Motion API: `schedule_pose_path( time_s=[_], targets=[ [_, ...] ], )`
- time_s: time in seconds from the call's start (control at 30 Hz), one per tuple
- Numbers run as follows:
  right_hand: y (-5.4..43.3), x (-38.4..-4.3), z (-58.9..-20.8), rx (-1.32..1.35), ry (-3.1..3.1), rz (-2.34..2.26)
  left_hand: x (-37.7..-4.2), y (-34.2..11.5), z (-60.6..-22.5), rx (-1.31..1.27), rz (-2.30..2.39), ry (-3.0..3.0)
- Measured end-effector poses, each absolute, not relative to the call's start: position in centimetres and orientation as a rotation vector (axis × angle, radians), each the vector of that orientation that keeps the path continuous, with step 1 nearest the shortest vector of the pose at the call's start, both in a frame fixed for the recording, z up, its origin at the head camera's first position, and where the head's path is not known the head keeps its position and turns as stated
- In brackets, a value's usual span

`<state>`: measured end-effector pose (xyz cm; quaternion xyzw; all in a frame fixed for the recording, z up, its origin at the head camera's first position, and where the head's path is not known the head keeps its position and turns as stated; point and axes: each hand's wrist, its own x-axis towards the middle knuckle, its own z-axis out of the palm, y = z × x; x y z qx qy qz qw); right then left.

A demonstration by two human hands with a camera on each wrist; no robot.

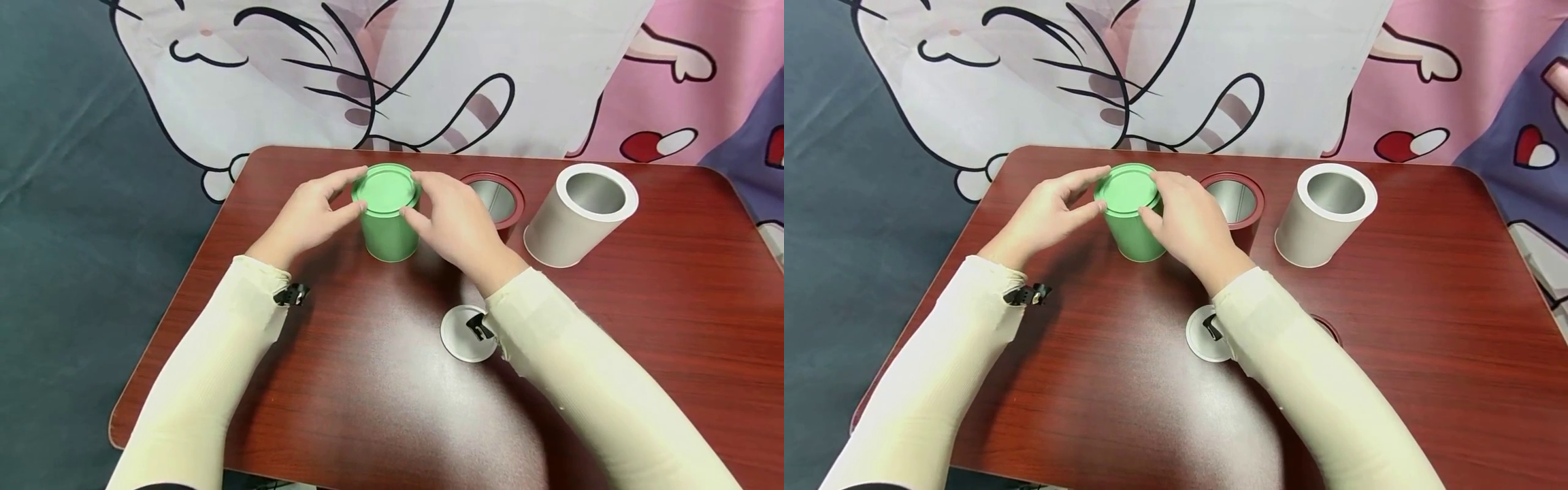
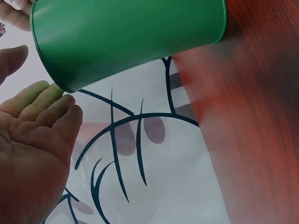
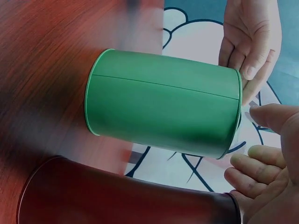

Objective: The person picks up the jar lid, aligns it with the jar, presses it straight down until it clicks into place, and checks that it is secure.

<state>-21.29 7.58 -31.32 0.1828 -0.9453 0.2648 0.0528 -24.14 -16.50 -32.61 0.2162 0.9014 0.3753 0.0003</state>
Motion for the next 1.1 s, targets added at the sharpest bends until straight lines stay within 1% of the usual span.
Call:
schedule_pose_path(
  time_s=[0.33, 0.7, 1.1],
  targets=[
    [8.3, -19.7, -31.1, 0.581, -2.845, 0.82, -22.5, -15.8, -32.4, 0.74, 1.19, 2.861],
    [8.8, -18.2, -31.2, 0.607, -2.812, 0.882, -20.9, -16.0, -32.9, 0.749, 1.276, 2.856],
    [9.7, -16.4, -32.0, 0.605, -2.769, 0.933, -19.1, -16.0, -33.2, 0.769, 1.284, 2.847]
  ],
)
